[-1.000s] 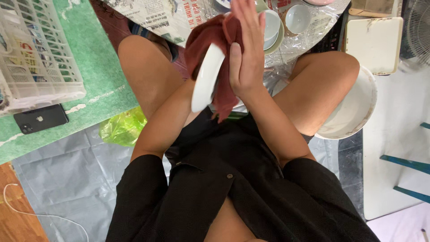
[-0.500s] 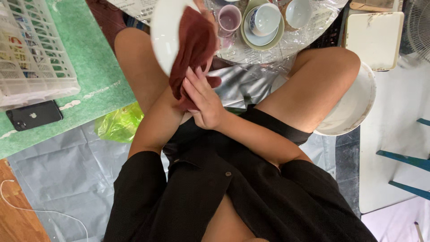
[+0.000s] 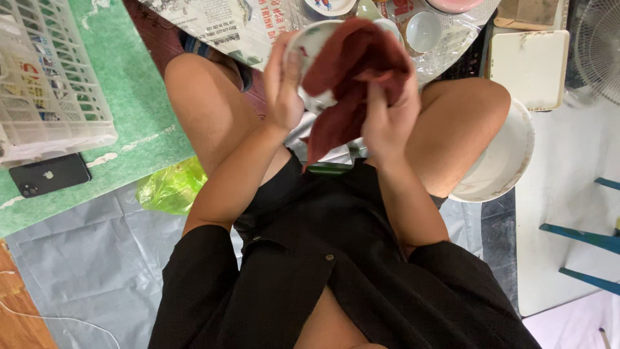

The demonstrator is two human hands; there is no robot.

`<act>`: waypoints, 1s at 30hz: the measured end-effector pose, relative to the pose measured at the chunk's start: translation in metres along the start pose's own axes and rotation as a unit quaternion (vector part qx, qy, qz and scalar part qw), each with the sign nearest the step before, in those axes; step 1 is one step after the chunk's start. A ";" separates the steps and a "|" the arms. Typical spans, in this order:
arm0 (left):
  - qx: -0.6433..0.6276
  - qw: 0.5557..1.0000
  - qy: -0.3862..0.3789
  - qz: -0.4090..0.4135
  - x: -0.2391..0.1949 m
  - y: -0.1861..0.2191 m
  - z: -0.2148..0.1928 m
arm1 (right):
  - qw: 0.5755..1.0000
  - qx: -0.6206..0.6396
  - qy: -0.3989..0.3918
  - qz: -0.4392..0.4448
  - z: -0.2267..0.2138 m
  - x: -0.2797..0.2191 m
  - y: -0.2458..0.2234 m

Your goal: The person wipes multiple ceramic bowls and plates with a red cloth, handling them one at a time. They rotate each item to wipe the interior and exterior surfaces, then place the cleaned items back on the table among other dishes.

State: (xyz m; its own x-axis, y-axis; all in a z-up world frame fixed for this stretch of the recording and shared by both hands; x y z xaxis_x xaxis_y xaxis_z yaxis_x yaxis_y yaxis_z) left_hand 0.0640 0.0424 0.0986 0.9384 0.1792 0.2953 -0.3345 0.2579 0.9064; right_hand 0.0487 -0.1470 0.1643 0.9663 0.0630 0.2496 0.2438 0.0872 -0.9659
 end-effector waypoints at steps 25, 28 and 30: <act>-0.054 0.981 0.055 -0.175 -0.022 -0.062 -0.023 | 0.759 -0.526 -0.350 -0.160 0.048 -0.021 -0.027; -0.021 0.996 0.007 -0.086 -0.011 -0.020 -0.008 | 0.729 -0.579 -0.311 -0.193 0.027 -0.010 -0.025; 0.028 0.998 -0.049 -0.017 -0.002 0.009 0.011 | 0.742 -0.589 -0.271 -0.170 0.015 0.000 -0.018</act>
State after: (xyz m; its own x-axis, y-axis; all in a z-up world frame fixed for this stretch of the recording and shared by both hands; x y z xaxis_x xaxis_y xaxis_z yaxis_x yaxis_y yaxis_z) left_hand 0.0597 0.0334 0.1096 0.9540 0.0771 0.2897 -0.2996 0.2091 0.9309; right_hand 0.0432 -0.1338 0.1827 0.7357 0.6545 0.1745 0.6768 -0.7206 -0.1505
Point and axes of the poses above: each hand's wrist, its own x-axis towards the middle knuckle, its own z-axis out of the palm, y = z × x, the point moved 9 cm from there along x, towards the middle knuckle, and after that the axes turned 1 degree about x, right-handed, at the moved point
